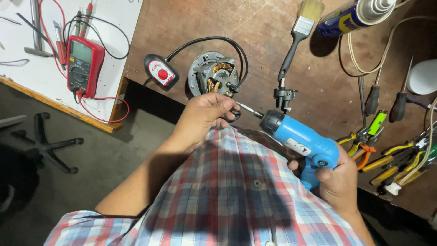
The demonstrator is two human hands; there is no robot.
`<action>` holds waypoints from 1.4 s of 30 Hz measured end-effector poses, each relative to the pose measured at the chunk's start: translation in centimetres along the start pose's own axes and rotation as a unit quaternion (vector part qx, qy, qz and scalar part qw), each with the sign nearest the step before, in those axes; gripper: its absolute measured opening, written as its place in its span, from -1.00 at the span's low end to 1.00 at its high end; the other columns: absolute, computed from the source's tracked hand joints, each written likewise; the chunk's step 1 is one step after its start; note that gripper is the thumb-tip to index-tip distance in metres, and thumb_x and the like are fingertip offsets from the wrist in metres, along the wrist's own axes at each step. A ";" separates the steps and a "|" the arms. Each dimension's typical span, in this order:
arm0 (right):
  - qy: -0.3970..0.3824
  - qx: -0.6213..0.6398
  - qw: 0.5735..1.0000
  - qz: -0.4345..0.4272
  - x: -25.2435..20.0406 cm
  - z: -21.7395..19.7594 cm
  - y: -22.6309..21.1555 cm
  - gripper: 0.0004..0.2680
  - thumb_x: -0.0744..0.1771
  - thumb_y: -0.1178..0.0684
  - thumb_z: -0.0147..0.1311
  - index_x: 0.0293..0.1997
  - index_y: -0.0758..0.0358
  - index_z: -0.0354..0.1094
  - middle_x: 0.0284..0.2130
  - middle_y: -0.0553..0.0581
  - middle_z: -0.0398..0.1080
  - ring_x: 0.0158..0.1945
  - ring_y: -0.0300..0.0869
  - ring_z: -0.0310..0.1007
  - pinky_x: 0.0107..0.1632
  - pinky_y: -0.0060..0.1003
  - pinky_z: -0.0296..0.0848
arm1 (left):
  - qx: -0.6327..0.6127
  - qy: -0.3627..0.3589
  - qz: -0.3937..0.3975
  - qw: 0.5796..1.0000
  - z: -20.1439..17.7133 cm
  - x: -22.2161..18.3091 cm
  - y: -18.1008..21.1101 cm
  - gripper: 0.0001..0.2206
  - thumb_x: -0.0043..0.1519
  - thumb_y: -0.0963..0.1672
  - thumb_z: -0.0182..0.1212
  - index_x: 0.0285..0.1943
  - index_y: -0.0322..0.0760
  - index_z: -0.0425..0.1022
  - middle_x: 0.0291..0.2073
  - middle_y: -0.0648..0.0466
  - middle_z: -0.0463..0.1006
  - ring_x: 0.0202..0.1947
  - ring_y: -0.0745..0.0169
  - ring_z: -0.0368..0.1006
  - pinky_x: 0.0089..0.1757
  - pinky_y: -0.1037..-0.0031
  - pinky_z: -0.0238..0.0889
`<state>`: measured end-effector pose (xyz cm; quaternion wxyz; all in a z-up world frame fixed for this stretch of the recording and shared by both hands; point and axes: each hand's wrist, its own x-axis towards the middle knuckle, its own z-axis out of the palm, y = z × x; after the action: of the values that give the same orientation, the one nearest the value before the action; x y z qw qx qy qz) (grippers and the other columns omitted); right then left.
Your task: Inspecting, cleaning, and disassembling an electric motor using a brush, spray lubricant, and an electric screwdriver on a workbench.
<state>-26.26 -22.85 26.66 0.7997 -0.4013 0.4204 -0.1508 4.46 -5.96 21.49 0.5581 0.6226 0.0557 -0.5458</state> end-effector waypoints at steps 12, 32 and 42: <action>0.016 -0.207 0.978 -0.020 -0.1 -3.5 0.2 -0.25 0.14 -0.48 0.46 0.30 0.33 0.48 -0.29 0.23 0.64 -0.33 -0.04 0.75 -0.25 -0.12 0.79 | -0.203 -0.076 -0.009 0.976 0.1 -1.9 -2.6 -0.67 0.42 -0.12 0.47 0.24 -0.51 0.64 -0.02 -0.28 0.76 -0.03 -0.05 0.80 -0.22 0.33 0.74; 0.017 -0.104 0.994 -0.042 4.3 -6.0 5.3 -0.26 0.21 -0.57 0.51 0.23 0.30 0.32 -0.26 0.38 0.55 -0.24 0.00 0.66 -0.20 -0.10 0.75 | -0.201 -0.120 -0.081 0.969 4.5 4.4 -4.8 -0.49 0.38 -0.07 0.49 0.45 -0.52 0.63 0.11 -0.17 0.73 -0.15 0.20 0.65 -0.28 0.45 0.66; -0.011 -0.225 0.971 -0.077 10.1 -3.3 3.6 -0.49 0.23 -0.25 0.62 0.00 0.28 0.37 -0.31 0.42 0.69 -0.28 -0.04 0.78 -0.25 -0.15 0.74 | -0.112 -0.094 -0.030 0.989 5.0 3.3 -4.3 -0.32 0.48 0.06 0.42 0.67 -0.50 0.46 0.31 -0.34 0.68 0.06 0.00 0.73 -0.13 0.33 0.78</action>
<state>-23.22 -28.11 17.23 0.6794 -0.6037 0.4024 -0.1094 -0.21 -9.90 17.47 0.6104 0.5006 0.0821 -0.6083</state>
